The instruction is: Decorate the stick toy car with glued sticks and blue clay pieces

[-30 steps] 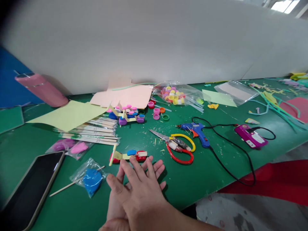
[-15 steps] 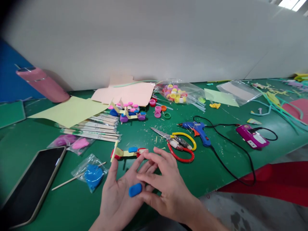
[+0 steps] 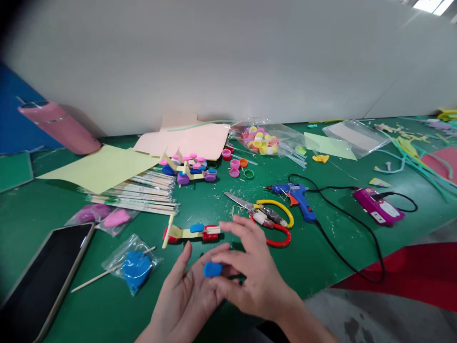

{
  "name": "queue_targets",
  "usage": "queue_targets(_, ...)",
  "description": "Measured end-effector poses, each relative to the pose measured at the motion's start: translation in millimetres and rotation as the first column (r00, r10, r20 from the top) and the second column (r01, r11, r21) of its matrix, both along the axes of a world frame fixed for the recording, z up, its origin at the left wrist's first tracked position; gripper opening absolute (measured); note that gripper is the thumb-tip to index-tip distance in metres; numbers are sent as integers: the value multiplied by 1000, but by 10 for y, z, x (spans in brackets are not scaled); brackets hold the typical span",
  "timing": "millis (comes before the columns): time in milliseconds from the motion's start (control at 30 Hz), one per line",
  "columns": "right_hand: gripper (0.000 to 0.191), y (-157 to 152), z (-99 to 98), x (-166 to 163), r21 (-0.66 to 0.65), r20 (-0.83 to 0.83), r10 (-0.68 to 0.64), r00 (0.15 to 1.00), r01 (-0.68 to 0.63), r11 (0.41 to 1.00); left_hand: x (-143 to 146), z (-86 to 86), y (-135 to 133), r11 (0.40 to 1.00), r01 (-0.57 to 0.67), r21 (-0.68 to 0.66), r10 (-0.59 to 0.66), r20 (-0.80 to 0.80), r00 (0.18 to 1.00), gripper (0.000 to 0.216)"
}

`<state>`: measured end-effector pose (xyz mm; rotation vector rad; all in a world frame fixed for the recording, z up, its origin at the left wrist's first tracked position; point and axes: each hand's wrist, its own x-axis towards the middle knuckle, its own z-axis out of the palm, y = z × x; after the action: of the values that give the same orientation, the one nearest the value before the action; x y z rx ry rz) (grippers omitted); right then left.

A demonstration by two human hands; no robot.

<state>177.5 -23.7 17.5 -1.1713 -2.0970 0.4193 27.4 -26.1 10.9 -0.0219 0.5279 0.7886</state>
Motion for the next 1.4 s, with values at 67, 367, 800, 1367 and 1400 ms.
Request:
queue_targets(67,17,114,5,54,46,-29,-71,997,72,996,-29,-26,-21,994,73,76,-58,-181,982,42)
queue_targets(367,17,488,-58,-6,38,37,-40,998,39,999,-190,-16,-45,322,692,646,590,-708,387,11)
queue_targets(800,20,544,-148,-38,-11,36,-10,999,11,1000,-220,-305,-25,166,790,591,889,-436,140,52)
queue_targets(1367,20,560,-164,-34,-33,40,5,999,-3,999,-167,-341,-20,271,753,600,868,-491,79,49)
queue_targets(1400,20,558,-162,-34,-34,39,5,999,-4,999,-166,-341,-21,273,749,604,869,-489,78,48)
